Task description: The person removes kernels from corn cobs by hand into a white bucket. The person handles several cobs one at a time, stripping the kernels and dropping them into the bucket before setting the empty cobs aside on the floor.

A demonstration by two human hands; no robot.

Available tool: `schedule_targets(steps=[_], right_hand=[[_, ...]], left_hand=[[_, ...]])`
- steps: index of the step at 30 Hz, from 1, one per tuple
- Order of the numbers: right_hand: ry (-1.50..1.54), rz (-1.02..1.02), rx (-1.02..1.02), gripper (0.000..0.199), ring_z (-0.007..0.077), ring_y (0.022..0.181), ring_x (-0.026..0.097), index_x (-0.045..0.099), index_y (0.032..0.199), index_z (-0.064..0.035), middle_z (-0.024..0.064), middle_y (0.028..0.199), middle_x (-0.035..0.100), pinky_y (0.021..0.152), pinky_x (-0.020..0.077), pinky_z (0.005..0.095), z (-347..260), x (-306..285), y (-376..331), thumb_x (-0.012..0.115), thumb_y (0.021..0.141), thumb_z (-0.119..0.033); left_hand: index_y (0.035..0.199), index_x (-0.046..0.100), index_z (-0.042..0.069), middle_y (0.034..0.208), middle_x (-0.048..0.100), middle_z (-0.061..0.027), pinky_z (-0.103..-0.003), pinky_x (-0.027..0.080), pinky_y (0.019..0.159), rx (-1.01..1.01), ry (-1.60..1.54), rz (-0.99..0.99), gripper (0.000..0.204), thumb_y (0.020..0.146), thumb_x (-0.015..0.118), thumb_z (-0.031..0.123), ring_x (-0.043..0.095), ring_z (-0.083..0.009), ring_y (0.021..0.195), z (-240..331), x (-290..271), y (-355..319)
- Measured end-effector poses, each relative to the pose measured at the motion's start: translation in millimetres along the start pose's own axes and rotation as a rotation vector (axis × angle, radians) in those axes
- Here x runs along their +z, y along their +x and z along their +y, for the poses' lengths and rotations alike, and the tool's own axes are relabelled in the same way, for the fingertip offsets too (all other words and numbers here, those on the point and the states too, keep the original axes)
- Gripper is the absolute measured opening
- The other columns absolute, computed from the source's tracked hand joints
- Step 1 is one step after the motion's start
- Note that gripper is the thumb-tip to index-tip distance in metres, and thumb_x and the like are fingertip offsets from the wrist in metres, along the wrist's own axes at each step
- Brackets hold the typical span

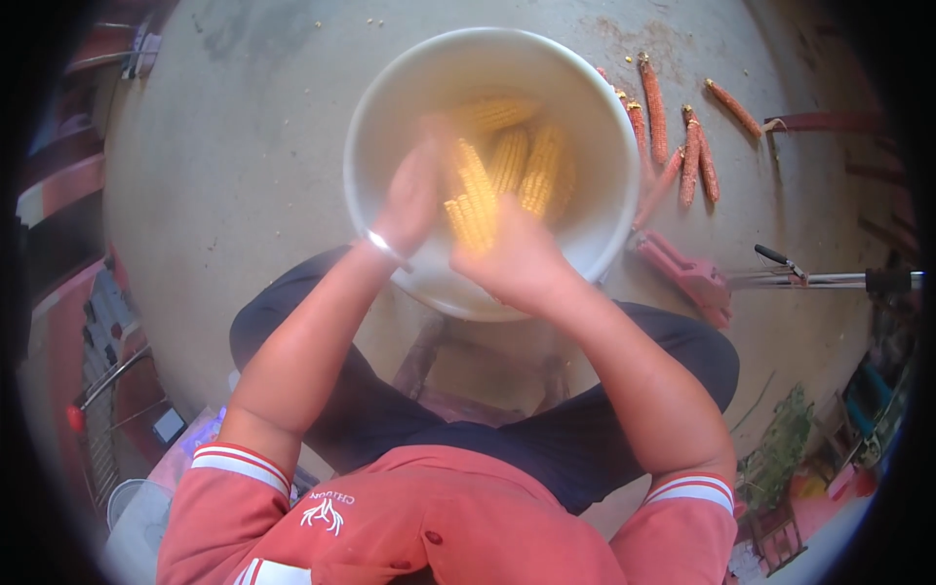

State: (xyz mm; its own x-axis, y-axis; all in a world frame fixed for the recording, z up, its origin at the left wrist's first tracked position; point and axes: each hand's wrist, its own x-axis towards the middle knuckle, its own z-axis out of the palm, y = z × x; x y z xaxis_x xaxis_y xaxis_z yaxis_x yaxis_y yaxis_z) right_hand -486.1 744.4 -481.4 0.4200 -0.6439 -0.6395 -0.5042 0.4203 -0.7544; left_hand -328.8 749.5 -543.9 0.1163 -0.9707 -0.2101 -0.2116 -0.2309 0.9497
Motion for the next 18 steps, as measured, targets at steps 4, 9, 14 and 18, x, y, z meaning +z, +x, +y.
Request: schedule_targets(steps=[4,9,14,18], right_hand=[[-0.044,0.05,-0.071,0.04,0.0386,0.083,0.065,0.056,0.101,0.0064,0.0256,0.084,0.064,0.073,0.0506,0.0431,-0.2,-4.1,1.5,0.064,0.073,-0.02],[-0.258,0.125,-0.004,0.046,0.0415,0.088,0.064,0.054,0.102,0.0102,0.0282,0.089,0.064,0.077,0.0508,0.0452,5.3,3.1,4.1,0.066,0.072,-0.023],[-0.188,0.091,-0.05,0.042,0.0378,0.08,0.066,0.056,0.099,0.0095,0.026,0.082,0.065,0.072,0.052,0.0437,13.1,-0.3,8.0,0.065,0.073,-0.022],[-0.033,-0.004,0.003,0.03,0.0271,0.061,0.065,0.059,0.09,0.0073,0.0173,0.067,0.063,0.059,0.0514,0.0388,-4.4,-9.1,3.8,0.063,0.074,-0.018]], left_hand=[[0.104,0.054,0.005,0.078,0.057,0.0007,-0.021,0.044,0.047,-0.252,-0.393,-0.022,0.042,0.102,0.04,0.044,0.053,-0.0038,0.062,19.2,-0.7,1.2],[0.1,0.057,0.002,0.085,0.062,-0.0042,-0.031,0.047,0.067,-0.318,0.034,-0.111,0.042,0.092,0.063,0.043,0.055,-0.0118,0.073,24.9,6.0,-5.5],[0.099,0.054,-0.001,0.087,0.06,-0.0078,-0.03,0.047,0.072,-0.232,-0.164,-0.169,0.041,0.096,0.058,0.039,0.056,-0.0122,0.08,13.8,9.5,-9.5],[0.11,0.048,0.0,0.095,0.058,-0.0085,-0.031,0.047,0.074,-0.108,-0.1,-0.194,0.043,0.099,0.05,0.041,0.055,-0.0138,0.084,-3.9,-1.6,-8.0]])
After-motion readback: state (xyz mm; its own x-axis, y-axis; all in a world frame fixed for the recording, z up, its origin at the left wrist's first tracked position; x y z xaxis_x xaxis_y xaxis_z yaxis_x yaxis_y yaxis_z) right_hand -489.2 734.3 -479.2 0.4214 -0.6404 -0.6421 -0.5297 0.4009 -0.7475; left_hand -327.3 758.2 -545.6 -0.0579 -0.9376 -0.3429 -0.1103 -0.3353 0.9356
